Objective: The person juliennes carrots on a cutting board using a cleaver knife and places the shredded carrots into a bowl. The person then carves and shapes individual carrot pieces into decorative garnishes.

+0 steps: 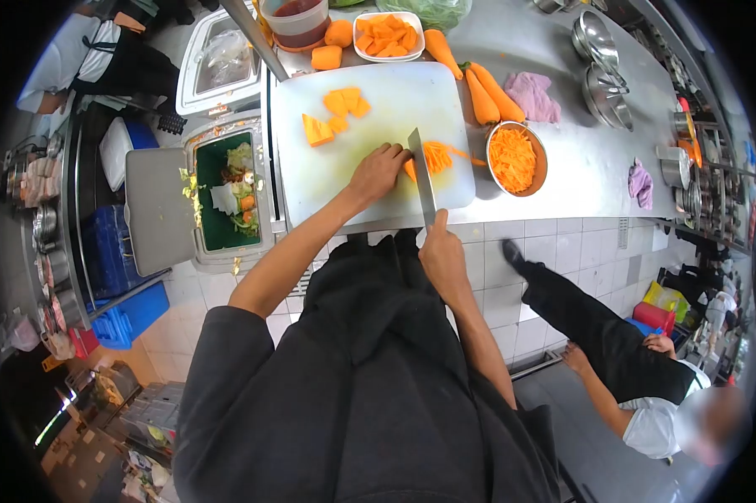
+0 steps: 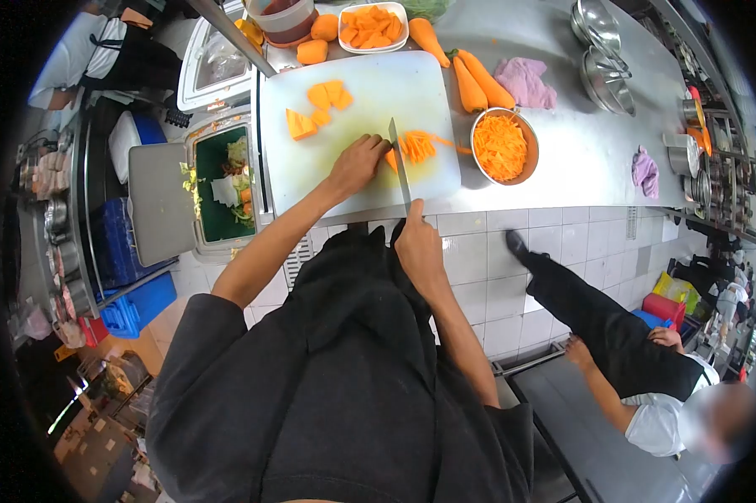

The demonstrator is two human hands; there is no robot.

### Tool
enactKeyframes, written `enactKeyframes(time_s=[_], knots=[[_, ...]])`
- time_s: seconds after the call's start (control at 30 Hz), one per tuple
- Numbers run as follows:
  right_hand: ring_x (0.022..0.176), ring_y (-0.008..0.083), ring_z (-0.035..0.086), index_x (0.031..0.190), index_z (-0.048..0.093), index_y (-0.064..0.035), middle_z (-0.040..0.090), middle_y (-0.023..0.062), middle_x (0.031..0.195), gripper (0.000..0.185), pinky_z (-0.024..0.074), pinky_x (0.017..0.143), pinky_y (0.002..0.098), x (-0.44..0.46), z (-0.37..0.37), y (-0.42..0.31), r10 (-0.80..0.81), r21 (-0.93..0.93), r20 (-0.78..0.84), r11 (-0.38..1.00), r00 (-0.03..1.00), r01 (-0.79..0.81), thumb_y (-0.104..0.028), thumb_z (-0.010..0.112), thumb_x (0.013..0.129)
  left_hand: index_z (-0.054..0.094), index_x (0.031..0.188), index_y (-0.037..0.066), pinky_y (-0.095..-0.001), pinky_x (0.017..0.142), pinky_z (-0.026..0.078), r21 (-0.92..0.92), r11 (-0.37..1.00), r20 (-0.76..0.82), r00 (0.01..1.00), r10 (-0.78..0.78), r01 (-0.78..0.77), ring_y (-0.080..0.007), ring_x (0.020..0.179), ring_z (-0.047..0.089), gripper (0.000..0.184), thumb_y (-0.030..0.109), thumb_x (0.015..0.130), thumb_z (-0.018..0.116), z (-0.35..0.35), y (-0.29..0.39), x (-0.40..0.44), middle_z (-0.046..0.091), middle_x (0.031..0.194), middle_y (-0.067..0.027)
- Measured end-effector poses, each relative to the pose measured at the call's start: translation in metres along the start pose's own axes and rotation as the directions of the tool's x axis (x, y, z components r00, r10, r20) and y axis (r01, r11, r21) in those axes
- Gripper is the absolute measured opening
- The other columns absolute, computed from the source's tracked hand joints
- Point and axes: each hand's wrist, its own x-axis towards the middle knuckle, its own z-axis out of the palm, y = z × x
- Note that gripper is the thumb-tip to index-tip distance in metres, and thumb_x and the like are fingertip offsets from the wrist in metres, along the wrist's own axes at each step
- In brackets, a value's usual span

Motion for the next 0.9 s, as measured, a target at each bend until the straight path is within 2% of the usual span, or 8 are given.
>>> enactKeyframes(time_s=[0.1, 0.23, 0.43, 0.5, 0.6, 0.73, 0.8, 0.9], knots=[[0.060, 0.0506, 0.057, 0.108, 0.034, 0.0057, 0.055, 0.0314, 0.060, 0.024, 0.0425, 0.052, 0.0571, 0.002, 0.002, 0.004, -0.033, -0.044, 0.023, 0.998, 0.999, 0.034, -0.001, 0.050, 0.091, 0.061, 0.106, 0.004, -0.0385, 0.082, 0.050, 0.015, 1.000, 0.052, 0.999, -0.013, 0.012, -0.0289, 0.095, 0.056, 0.033, -0.002, 0.074, 0.055, -0.003, 0.000, -0.001, 0.058, 0.096, -0.0097], [0.061, 0.0508, 0.057, 0.108, 0.034, 0.0055, 0.055, 0.0315, 0.061, 0.024, 0.0433, 0.052, 0.0572, 0.008, 0.001, 0.002, -0.063, -0.003, -0.029, 0.998, 0.998, 0.063, -0.001, 0.050, 0.091, 0.061, 0.104, 0.003, -0.0387, 0.082, 0.050, 0.014, 1.000, -0.002, 1.000, 0.019, -0.018, -0.0293, 0.094, 0.056, 0.031, -0.001, 0.073, 0.056, -0.003, -0.005, 0.003, 0.058, 0.096, -0.0100], [0.062, 0.0506, 0.058, 0.110, 0.034, 0.0064, 0.057, 0.0311, 0.062, 0.025, 0.0450, 0.053, 0.0570, 0.010, 0.001, -0.001, -0.035, -0.024, 0.018, 0.999, 0.999, 0.035, -0.002, 0.050, 0.092, 0.061, 0.101, 0.002, -0.0387, 0.082, 0.050, -0.017, 0.999, -0.040, 0.999, 0.028, -0.028, -0.0295, 0.094, 0.057, 0.027, -0.001, 0.074, 0.055, -0.005, -0.010, 0.002, 0.058, 0.094, -0.0105], [0.062, 0.0502, 0.058, 0.110, 0.035, 0.0072, 0.057, 0.0308, 0.062, 0.026, 0.0447, 0.053, 0.0570, 0.006, 0.008, 0.001, -0.031, -0.048, 0.028, 0.998, 0.999, 0.032, -0.003, 0.050, 0.092, 0.061, 0.100, 0.003, -0.0388, 0.082, 0.049, -0.001, 1.000, 0.008, 1.000, 0.019, -0.019, -0.0294, 0.094, 0.057, 0.024, 0.000, 0.078, 0.053, -0.004, -0.008, -0.004, 0.058, 0.095, -0.0108], [0.062, 0.0498, 0.058, 0.110, 0.035, 0.0074, 0.057, 0.0305, 0.062, 0.026, 0.0450, 0.053, 0.0567, 0.004, -0.004, -0.006, 0.006, -0.050, 0.060, 0.999, 0.998, -0.003, -0.003, 0.050, 0.092, 0.061, 0.099, 0.003, -0.0390, 0.082, 0.049, -0.022, 1.000, -0.036, 0.999, 0.010, -0.011, -0.0295, 0.094, 0.057, 0.020, 0.002, 0.080, 0.055, -0.004, -0.007, -0.005, 0.058, 0.096, -0.0110], [0.062, 0.0498, 0.058, 0.110, 0.035, 0.0073, 0.057, 0.0304, 0.062, 0.026, 0.0449, 0.053, 0.0565, 0.007, 0.005, 0.001, -0.035, -0.040, 0.040, 0.999, 0.999, 0.036, -0.004, 0.050, 0.092, 0.060, 0.097, 0.003, -0.0388, 0.082, 0.049, -0.012, 1.000, -0.014, 1.000, -0.015, 0.015, -0.0292, 0.094, 0.057, 0.016, 0.003, 0.081, 0.054, -0.005, -0.005, -0.005, 0.057, 0.096, -0.0110], [0.063, 0.0506, 0.058, 0.110, 0.035, 0.0067, 0.057, 0.0313, 0.063, 0.026, 0.0445, 0.054, 0.0573, 0.004, -0.003, -0.004, -0.034, -0.054, 0.050, 0.998, 0.998, 0.036, -0.005, 0.050, 0.093, 0.059, 0.095, 0.003, -0.0386, 0.081, 0.049, -0.018, 1.000, -0.056, 0.998, 0.002, -0.003, -0.0292, 0.093, 0.057, 0.014, 0.003, 0.081, 0.055, -0.007, -0.006, -0.007, 0.056, 0.095, -0.0108], [0.063, 0.0510, 0.058, 0.108, 0.035, 0.0058, 0.057, 0.0321, 0.063, 0.024, 0.0440, 0.054, 0.0579, 0.007, 0.008, -0.002, -0.015, 0.018, 0.051, 1.000, 0.999, 0.014, -0.005, 0.050, 0.093, 0.059, 0.095, 0.003, -0.0387, 0.081, 0.049, -0.051, 0.998, -0.062, 0.998, -0.027, 0.024, -0.0294, 0.093, 0.057, 0.014, 0.004, 0.082, 0.055, -0.006, -0.005, -0.007, 0.056, 0.094, -0.0108]])
